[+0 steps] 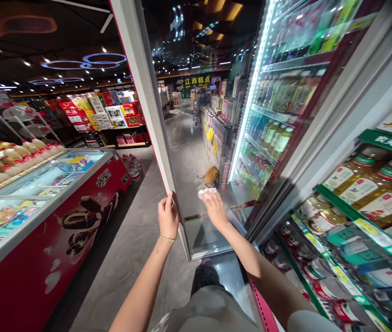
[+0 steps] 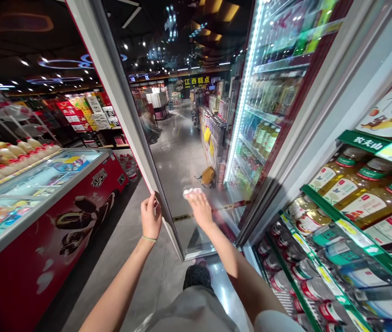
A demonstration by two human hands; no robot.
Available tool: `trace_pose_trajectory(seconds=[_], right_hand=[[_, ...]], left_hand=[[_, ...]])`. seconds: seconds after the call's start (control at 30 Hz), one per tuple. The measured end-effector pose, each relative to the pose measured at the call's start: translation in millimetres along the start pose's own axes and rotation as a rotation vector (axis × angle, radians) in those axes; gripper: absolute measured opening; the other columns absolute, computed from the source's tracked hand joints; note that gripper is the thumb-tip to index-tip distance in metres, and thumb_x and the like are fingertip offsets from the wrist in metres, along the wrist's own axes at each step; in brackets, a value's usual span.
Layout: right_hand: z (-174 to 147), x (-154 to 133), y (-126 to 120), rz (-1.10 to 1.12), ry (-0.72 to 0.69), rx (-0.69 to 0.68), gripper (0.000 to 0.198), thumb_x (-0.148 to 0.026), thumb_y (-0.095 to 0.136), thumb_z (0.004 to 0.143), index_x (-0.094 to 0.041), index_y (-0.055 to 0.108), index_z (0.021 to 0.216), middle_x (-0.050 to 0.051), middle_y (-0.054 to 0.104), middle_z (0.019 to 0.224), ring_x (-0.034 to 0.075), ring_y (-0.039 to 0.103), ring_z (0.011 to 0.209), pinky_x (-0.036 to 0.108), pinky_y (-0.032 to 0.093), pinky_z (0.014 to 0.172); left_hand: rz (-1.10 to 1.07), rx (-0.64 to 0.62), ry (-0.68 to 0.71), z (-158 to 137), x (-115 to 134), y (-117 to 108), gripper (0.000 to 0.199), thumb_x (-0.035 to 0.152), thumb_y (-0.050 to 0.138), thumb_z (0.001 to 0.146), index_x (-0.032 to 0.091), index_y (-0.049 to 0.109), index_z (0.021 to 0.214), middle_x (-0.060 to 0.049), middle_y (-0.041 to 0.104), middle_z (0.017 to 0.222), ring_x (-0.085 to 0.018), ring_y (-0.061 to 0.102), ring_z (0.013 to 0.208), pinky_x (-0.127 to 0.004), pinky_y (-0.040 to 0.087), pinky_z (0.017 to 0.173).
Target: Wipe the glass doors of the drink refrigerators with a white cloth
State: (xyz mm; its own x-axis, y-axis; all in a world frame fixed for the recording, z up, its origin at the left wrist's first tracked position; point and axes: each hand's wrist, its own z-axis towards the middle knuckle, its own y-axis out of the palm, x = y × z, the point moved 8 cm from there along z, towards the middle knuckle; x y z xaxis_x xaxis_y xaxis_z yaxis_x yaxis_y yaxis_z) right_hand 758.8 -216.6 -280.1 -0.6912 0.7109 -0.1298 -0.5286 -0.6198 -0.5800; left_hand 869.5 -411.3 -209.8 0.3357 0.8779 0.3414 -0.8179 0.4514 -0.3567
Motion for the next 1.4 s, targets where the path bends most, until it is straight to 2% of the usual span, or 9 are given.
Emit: trace_pose_trajectory(seconds=[0.13,0.37,0.5,0.57,0.77,0.93,1.13,1.3,1.4], right_hand=[[-10,29,-16,0.006,0.328,0.203,0.070,-0.007,0.027,0.095,-0.009,0.021,0.165,0.025,0.023,0.169,0.036,0.019,0.160,0.072,0.030,0.122],[-19,-12,3,0.114,0.102,0.070,0.055,-0.013,0.046,0.092,-0.038,0.061,0.139,-0.002,0.067,0.140,0.019,0.055,0.141,0.035,0.047,0.120],[-35,50,-29,0.003,0.449,0.255,0.070,-0.007,0.024,0.095,-0.009,0.021,0.164,0.025,0.030,0.167,0.034,0.018,0.161,0.067,0.038,0.120],[-43,53,-32,-0.012,0.532,0.272,0.071,-0.006,0.021,0.095,-0.005,0.010,0.165,0.028,0.018,0.169,0.036,0.009,0.161,0.071,0.037,0.118],[-42,27,-16,0.049,0.401,0.118,0.057,-0.011,0.037,0.096,-0.030,0.056,0.146,0.006,0.057,0.152,0.024,0.042,0.152,0.042,0.046,0.121],[-38,87,-48,-0.072,0.695,0.314,0.076,-0.002,0.018,0.091,-0.004,0.003,0.165,0.029,0.019,0.169,0.031,0.015,0.161,0.060,0.035,0.123],[-37,55,-38,-0.077,0.613,0.231,0.067,-0.007,0.033,0.094,-0.024,0.042,0.158,0.010,0.048,0.160,0.023,0.041,0.152,0.040,0.048,0.117],[-43,141,-61,-0.135,0.857,0.329,0.076,-0.006,0.023,0.093,-0.005,0.005,0.166,0.026,0.026,0.168,0.026,0.033,0.156,0.051,0.039,0.122],[-48,145,-57,-0.126,0.876,0.339,0.078,-0.005,0.023,0.092,-0.008,0.002,0.167,0.024,0.024,0.169,0.024,0.030,0.157,0.051,0.037,0.124]], left_hand=[[-0.036,-0.027,0.174,13,30,4,0.052,0.011,0.053,0.096,0.029,0.059,0.144,-0.010,0.063,0.114,-0.021,0.063,0.110,-0.040,0.053,0.100],[-0.062,-0.177,0.521,74,92,36,0.051,0.011,0.047,0.100,0.028,0.058,0.146,-0.013,0.066,0.134,-0.026,0.052,0.142,-0.048,0.045,0.117],[0.053,-0.242,0.591,75,97,46,0.058,0.009,0.050,0.099,0.034,0.051,0.152,-0.010,0.065,0.142,-0.025,0.052,0.143,-0.050,0.034,0.125],[0.089,-0.299,0.600,68,98,50,0.062,0.012,0.053,0.098,0.037,0.046,0.155,-0.008,0.062,0.147,-0.025,0.053,0.143,-0.052,0.027,0.128],[0.097,-0.349,0.571,62,99,51,0.068,0.016,0.058,0.097,0.039,0.040,0.158,-0.007,0.054,0.155,-0.028,0.048,0.147,-0.055,0.020,0.130],[0.055,-0.385,0.516,64,93,54,0.069,0.014,0.058,0.095,0.042,0.040,0.156,-0.004,0.051,0.157,-0.029,0.044,0.150,-0.059,0.014,0.131],[0.040,-0.452,0.526,63,97,57,0.069,0.014,0.055,0.097,0.045,0.038,0.156,-0.003,0.052,0.157,-0.031,0.042,0.150,-0.067,0.003,0.128],[0.080,-0.485,0.522,62,97,62,0.074,0.013,0.058,0.095,0.048,0.036,0.156,-0.003,0.050,0.159,-0.033,0.039,0.152,-0.072,-0.001,0.125],[0.116,-0.479,0.533,60,95,64,0.074,0.013,0.058,0.095,0.049,0.035,0.156,-0.004,0.049,0.159,-0.033,0.040,0.152,-0.073,-0.002,0.125]])
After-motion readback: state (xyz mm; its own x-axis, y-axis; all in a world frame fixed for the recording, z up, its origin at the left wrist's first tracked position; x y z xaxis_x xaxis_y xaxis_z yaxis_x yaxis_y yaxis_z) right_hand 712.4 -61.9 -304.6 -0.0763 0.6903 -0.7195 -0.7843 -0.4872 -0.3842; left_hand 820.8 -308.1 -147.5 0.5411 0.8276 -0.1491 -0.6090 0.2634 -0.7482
